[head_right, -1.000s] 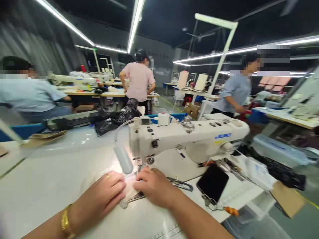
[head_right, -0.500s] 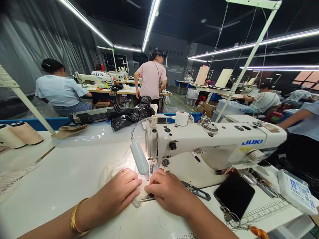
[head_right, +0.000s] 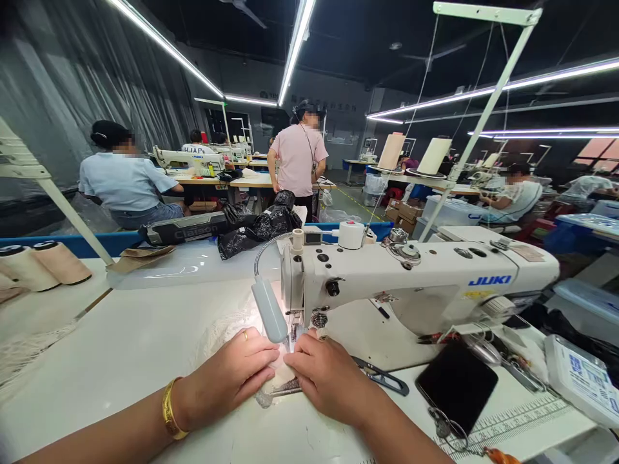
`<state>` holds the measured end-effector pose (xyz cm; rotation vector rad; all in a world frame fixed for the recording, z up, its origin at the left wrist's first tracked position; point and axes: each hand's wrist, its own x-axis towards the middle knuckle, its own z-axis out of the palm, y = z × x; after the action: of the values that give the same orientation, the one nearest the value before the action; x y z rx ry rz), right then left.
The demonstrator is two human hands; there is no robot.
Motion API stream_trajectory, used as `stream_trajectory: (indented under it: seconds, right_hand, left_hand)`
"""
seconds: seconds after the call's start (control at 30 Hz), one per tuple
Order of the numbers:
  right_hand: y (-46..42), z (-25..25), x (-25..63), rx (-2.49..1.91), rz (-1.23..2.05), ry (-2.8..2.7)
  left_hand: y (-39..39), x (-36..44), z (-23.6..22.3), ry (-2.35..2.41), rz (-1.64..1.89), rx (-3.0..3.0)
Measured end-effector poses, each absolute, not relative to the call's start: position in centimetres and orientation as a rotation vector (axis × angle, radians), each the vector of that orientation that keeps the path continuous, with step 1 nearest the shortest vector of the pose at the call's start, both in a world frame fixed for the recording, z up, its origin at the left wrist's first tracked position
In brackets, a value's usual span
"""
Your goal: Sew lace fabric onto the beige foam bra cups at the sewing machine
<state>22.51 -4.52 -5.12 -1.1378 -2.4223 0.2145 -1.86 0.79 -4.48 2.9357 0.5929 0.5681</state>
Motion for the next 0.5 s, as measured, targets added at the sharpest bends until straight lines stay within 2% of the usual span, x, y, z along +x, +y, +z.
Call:
stream_trajectory:
  seconds: [0.5]
  right_hand:
    - [-4.2,-5.7,23.1,-1.286,0.132,-2.387]
  left_hand:
    - [5.5,-0.7,-5.1,0.274,0.67,2.987]
